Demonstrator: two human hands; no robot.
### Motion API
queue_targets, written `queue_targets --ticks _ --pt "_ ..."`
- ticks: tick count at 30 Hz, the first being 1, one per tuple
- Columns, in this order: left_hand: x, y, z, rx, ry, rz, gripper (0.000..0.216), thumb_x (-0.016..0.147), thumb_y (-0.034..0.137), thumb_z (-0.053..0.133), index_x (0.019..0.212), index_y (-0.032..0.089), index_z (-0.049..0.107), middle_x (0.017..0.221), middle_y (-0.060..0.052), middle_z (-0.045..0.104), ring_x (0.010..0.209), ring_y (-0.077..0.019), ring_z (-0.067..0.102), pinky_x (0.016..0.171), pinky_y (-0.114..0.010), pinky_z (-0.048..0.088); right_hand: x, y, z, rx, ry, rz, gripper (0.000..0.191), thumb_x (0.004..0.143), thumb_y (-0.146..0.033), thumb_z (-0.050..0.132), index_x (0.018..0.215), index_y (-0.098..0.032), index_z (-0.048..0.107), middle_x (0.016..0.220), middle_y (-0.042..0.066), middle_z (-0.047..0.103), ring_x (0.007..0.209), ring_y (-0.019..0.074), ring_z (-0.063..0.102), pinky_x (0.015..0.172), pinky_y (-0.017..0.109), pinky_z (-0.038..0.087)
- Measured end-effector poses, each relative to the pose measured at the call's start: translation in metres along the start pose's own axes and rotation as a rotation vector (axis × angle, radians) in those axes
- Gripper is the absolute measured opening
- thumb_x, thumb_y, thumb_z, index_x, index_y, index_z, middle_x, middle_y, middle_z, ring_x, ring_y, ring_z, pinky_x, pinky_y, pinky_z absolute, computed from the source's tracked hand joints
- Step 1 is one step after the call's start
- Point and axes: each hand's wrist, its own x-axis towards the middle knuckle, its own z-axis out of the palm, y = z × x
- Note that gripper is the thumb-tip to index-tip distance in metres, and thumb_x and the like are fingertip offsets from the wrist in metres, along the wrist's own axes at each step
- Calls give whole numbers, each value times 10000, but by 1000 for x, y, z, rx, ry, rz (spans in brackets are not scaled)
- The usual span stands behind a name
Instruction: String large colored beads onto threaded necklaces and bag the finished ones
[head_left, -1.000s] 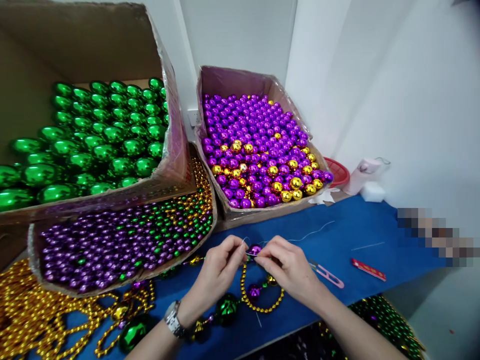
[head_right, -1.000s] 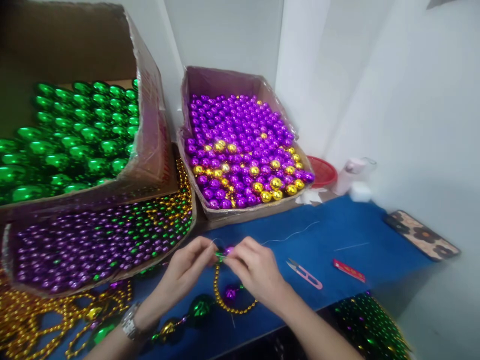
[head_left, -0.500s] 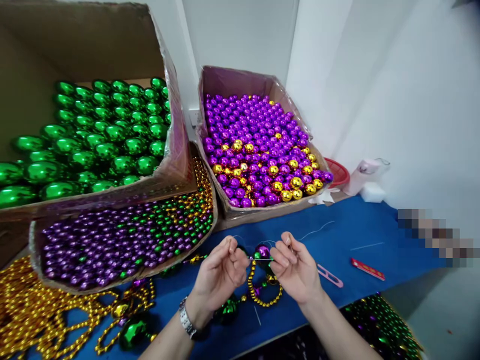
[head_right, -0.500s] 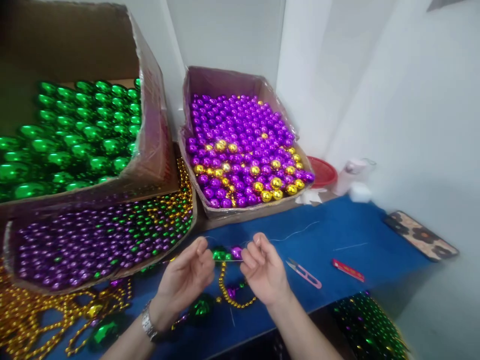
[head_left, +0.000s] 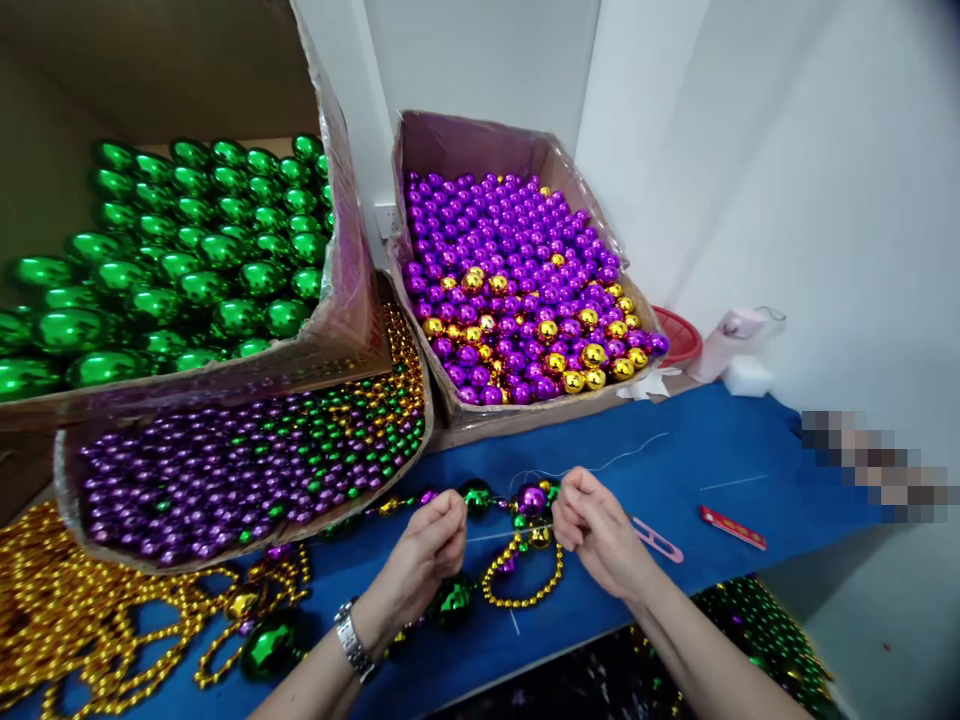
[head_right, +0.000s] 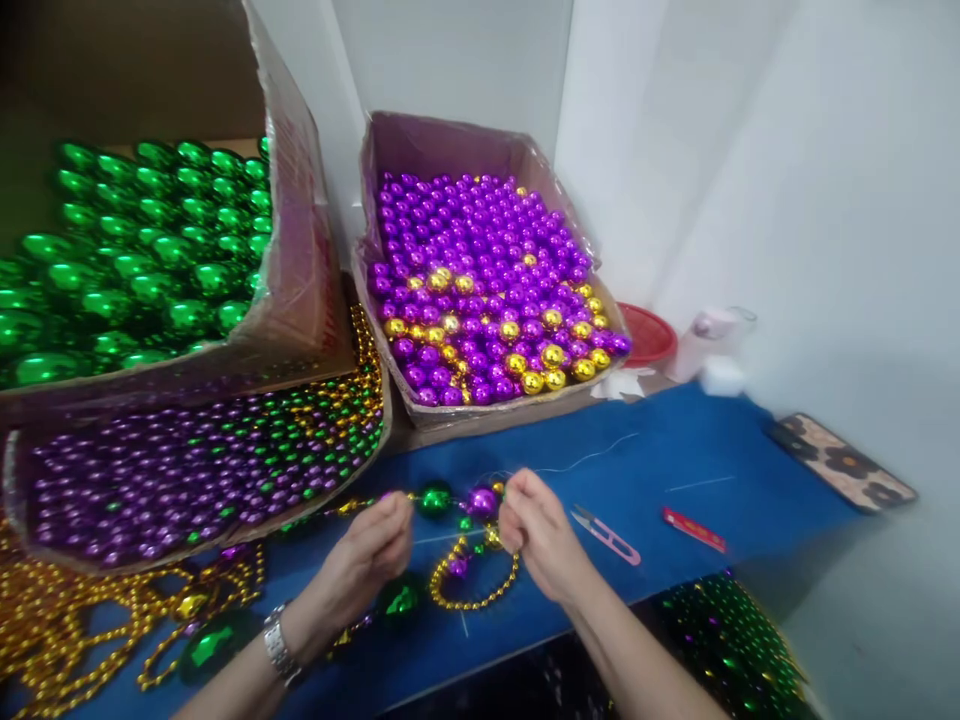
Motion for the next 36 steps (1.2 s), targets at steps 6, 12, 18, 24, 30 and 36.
queue_targets --ticks 6,12,18,24,30,36 --pt "-4 44 32 232 11 297 206 893 321 503 760 167 535 778 -18 584 510 -66 344 492 -198 293 -4 -28 14 -542 -133 -54 254 852 -274 605 1095 -230 544 551 -93 391 475 74 355 473 201 230" --pt "9 55 59 311 -16 502 179 864 275 542 747 160 616 989 -87 620 887 -195 536 759 -280 427 -8 -51 36 -974 -196 -318 221 955 -231 394 812 -209 561 681 -31 528 615 105 495 584 219 341" --pt "23 43 63 135 85 552 132 855 241 556 758 177 619 1069 -67 619 1021 -214 532 880 -321 418 -6 -62 34 -984 -100 -236 145 937 -261 438 1065 -232 501 565 -81 456 492 92 454 489 206 291" --pt "24 61 64 217 73 617 140 864 224 543 764 173 627 1106 -80 607 1109 -240 497 916 -338 401 -1 -50 37 -972 -238 -237 146 938 -235 445 964 -227 588 622 -60 523 548 85 494 529 195 319" --pt "20 32 60 266 -152 467 210 884 281 518 1072 207 576 1176 -89 578 1093 -238 522 926 -361 419 2 -62 36 -910 -120 -262 220 964 -264 394 852 -202 573 733 -29 603 660 104 555 596 205 372" --pt "21 3 69 480 -210 406 477 803 227 637 1242 221 448 1244 -97 553 1125 -241 529 975 -366 405 11 -82 37 -755 -88 -255 233 944 -317 434 811 -190 577 683 -26 570 611 97 526 575 205 393"
